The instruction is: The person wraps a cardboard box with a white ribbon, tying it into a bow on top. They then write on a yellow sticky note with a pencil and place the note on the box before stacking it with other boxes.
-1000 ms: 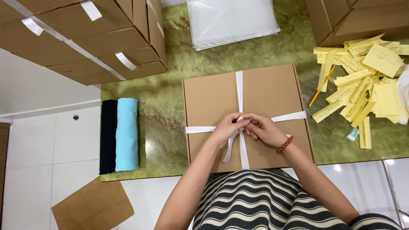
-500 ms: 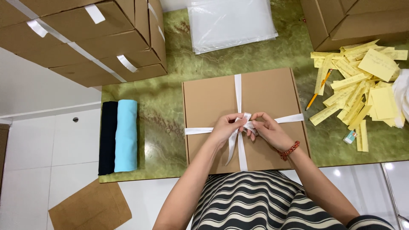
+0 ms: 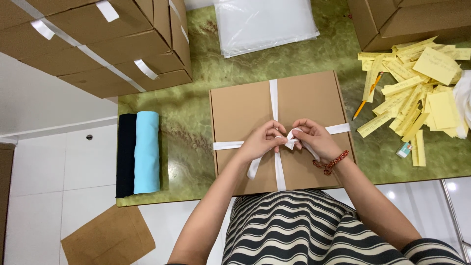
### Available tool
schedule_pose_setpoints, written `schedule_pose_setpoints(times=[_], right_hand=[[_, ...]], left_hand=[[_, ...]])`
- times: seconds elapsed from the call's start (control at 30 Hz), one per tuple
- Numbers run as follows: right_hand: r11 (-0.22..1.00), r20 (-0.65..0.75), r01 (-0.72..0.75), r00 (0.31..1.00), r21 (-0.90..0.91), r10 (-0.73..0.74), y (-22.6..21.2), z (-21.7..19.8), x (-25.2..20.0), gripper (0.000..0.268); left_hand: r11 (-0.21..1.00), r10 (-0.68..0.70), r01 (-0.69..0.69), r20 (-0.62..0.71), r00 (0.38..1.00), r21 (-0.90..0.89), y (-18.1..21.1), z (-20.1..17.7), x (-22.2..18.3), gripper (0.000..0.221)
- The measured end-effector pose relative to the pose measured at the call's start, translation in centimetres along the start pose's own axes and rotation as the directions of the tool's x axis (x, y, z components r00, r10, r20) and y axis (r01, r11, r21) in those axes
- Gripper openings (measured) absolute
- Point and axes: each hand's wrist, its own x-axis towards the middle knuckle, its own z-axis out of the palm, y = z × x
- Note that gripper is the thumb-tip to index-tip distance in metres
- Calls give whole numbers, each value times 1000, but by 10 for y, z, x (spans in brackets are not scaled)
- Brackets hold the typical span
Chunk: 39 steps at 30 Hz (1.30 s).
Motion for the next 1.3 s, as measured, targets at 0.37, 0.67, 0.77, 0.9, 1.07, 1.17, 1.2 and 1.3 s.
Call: schedule_pose_setpoints(times=[0.37, 0.67, 0.77, 0.9, 1.07, 1.17, 1.2, 1.3], right_hand=[[985, -171, -141, 973, 101, 157, -11, 12, -6, 26], [951, -103, -310, 945, 7, 309, -30, 26, -13, 35], [934, -101, -358, 929, 7, 357, -26, 21, -7, 37], [933, -166, -354, 926, -64, 340, -24, 20, -3, 33], [889, -273, -373, 913, -267, 302, -63, 33, -15, 27], [831, -336, -363, 914, -421, 229, -54, 6, -11, 26], [881, -344, -322, 917, -346, 200, -50, -5, -10, 25], [922, -349, -269, 923, -277, 165, -49, -23, -13, 22]], left_hand=[[474, 252, -195, 80, 964, 859, 21, 23, -21, 22], [270, 462, -198, 53, 885, 942, -11, 24, -15, 21], [375, 412, -158, -11, 911, 914, -8, 25, -16, 20], [599, 350, -129, -114, 930, 790, 4, 27, -18, 22], [781, 298, -95, -235, 925, 618, 25, 15, -38, 18], [767, 244, 7, -302, 921, 642, 33, -4, -51, 21], [761, 227, 47, -334, 915, 647, 35, -12, -56, 21], [747, 197, 122, -394, 898, 653, 31, -32, -70, 19]])
